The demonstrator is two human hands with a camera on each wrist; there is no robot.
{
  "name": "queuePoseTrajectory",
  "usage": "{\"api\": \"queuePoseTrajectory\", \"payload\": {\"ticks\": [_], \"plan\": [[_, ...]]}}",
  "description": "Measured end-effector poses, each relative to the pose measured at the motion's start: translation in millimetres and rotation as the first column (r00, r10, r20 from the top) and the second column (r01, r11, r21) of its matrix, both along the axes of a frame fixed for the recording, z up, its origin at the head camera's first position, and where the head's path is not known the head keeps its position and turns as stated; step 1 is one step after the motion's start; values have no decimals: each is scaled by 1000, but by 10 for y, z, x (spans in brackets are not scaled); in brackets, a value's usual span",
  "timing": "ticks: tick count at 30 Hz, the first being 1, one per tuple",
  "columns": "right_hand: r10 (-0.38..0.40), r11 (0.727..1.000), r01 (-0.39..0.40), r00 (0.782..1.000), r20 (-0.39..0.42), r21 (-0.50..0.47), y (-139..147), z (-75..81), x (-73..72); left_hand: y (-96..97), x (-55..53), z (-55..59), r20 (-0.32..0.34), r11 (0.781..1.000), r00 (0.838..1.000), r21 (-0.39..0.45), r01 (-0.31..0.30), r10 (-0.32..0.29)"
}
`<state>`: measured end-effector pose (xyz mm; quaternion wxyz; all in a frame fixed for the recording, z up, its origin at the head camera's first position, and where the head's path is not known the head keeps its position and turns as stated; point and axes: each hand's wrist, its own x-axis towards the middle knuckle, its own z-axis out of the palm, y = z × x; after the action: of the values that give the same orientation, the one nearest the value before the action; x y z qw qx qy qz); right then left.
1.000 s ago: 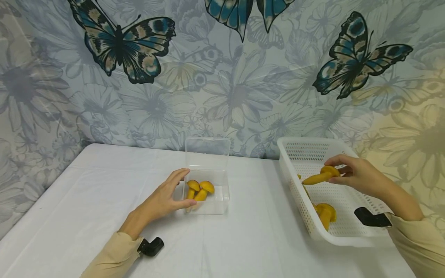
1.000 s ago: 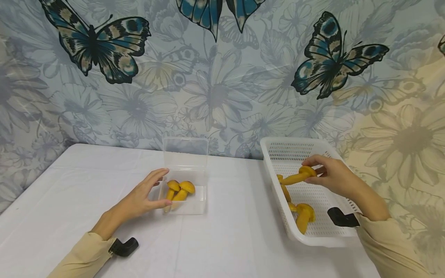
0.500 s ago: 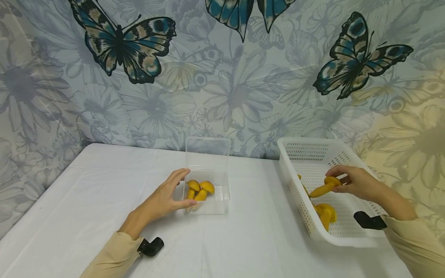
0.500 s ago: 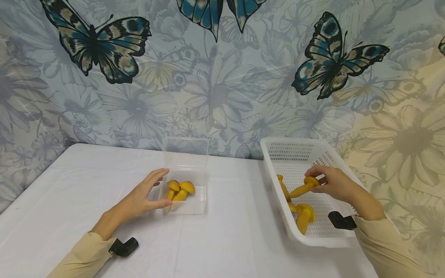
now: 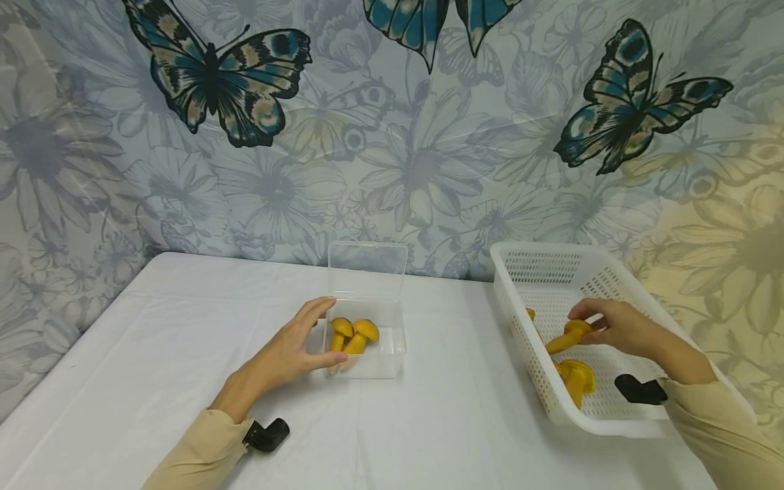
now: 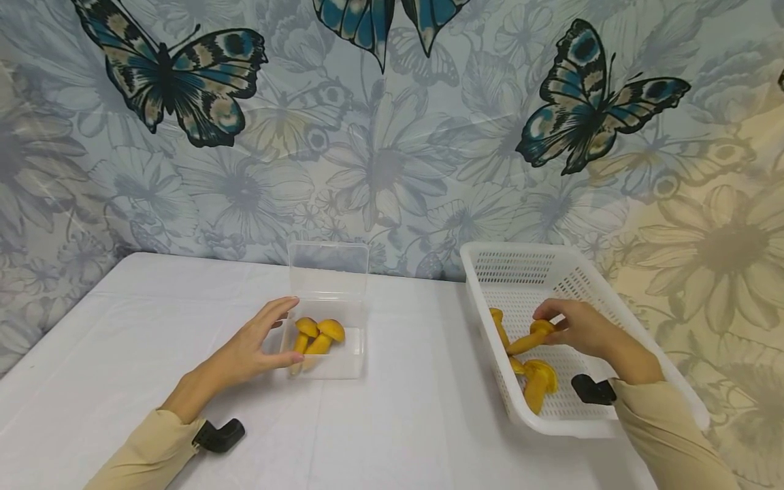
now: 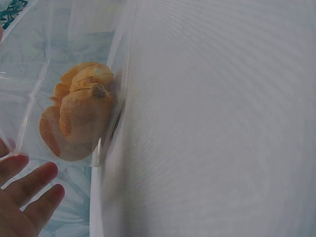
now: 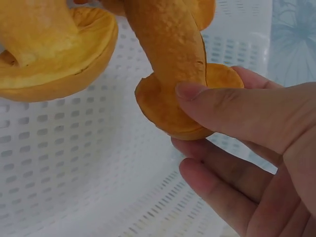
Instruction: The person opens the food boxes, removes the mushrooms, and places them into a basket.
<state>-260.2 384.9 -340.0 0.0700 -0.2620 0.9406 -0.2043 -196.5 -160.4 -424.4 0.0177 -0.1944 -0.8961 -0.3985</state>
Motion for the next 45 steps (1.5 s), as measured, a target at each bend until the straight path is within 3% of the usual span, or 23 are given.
{"api": "queuePoseTrajectory", "payload": {"ticks": [8, 14, 21, 30, 45], "plan": [[-27, 999, 27, 999, 27, 35, 38, -32, 3, 4, 6, 11, 7, 1000, 1000, 1, -1, 1], [-7, 999, 7, 1000, -16, 48, 13, 11, -5, -5, 10, 12, -6, 1000, 1000, 0, 2, -2], [-48, 998, 47, 998, 32, 38, -105, 92, 24, -13, 1, 7, -3, 1000, 1000, 10, 4, -4], [-24, 999, 28, 992, -124, 26, -357, 267, 80, -13, -4, -3, 1, 1000, 1000, 14, 7, -8], [50, 997, -39, 982, -183, 63, -1037, 514, 262, -9, 14, 12, -5, 1000, 1000, 9, 13, -13]]}}
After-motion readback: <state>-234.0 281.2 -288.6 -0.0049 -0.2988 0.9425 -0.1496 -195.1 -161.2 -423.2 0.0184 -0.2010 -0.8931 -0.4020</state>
